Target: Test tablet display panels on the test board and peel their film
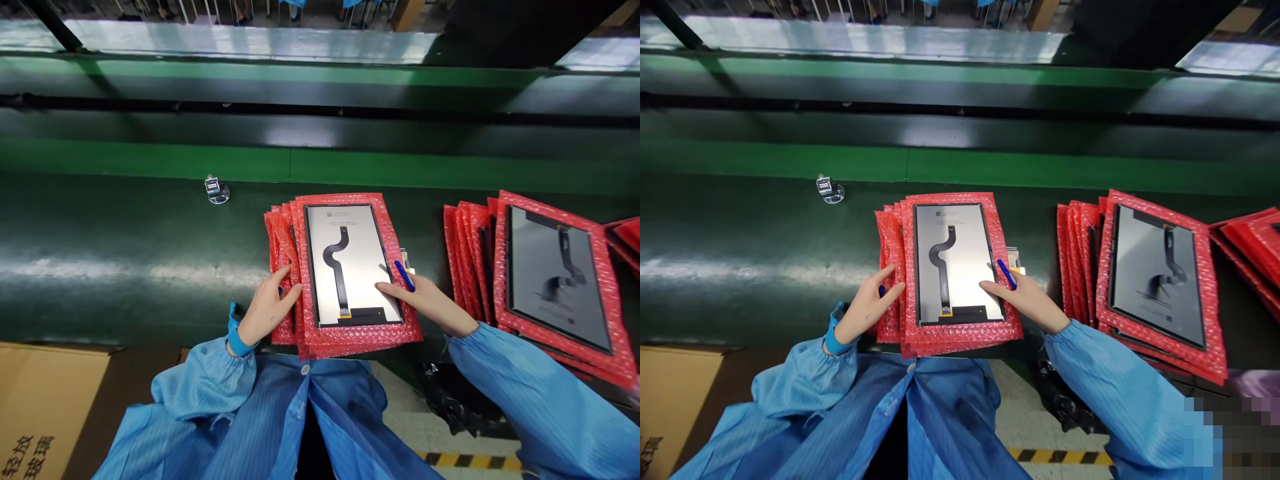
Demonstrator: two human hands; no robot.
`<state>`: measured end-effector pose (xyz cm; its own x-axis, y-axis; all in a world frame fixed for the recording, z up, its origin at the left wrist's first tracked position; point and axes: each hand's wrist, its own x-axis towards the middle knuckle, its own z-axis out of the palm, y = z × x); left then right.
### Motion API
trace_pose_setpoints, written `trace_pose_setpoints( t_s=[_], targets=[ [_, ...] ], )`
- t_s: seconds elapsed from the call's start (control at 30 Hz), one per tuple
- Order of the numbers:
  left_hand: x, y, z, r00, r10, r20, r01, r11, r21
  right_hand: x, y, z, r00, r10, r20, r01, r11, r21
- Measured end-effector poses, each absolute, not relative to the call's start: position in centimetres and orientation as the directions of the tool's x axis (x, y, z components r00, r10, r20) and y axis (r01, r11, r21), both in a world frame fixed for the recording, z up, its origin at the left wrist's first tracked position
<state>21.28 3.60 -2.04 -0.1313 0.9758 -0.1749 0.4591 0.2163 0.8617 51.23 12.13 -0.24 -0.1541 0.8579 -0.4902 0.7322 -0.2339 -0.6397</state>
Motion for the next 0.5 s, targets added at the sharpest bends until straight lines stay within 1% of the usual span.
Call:
trace_pose_setpoints(
  t_s=[0.07, 0.13, 0.23, 0.3, 0.37, 0.5],
  targets=[
    [21.5, 3.8, -1.8, -0.121, 0.977, -0.178, 0.488, 0.215, 0.846, 51.0, 12.0, 0.0, -0.168, 0.867, -0.469, 0.721, -0.217, -0.658],
    [21.6, 4.1, -1.7, -0.113, 0.982, -0.152, 0.488, 0.188, 0.852, 50.8, 11.7, 0.3, -0.190, 0.863, -0.468, 0.686, -0.224, -0.692],
    [21.8, 4.4, -2.2, -0.133, 0.981, -0.141, 0.467, 0.187, 0.864, 50.3, 10.6, 0.8, -0.212, 0.811, -0.546, 0.544, -0.366, -0.755],
    [21.9, 4.6, -2.6, -0.147, 0.979, -0.144, 0.441, 0.195, 0.876, 49.9, 9.9, 1.0, -0.227, 0.776, -0.588, 0.436, -0.459, -0.774],
    [22.0, 4.6, -3.0, -0.148, 0.979, -0.140, 0.416, 0.190, 0.889, 49.8, 9.3, 1.3, -0.230, 0.773, -0.592, 0.374, -0.491, -0.787],
    [22.3, 4.2, -3.2, -0.103, 0.985, -0.136, 0.365, 0.165, 0.916, 49.9, 8.0, 1.4, -0.226, 0.781, -0.583, 0.346, -0.495, -0.797]
  ],
)
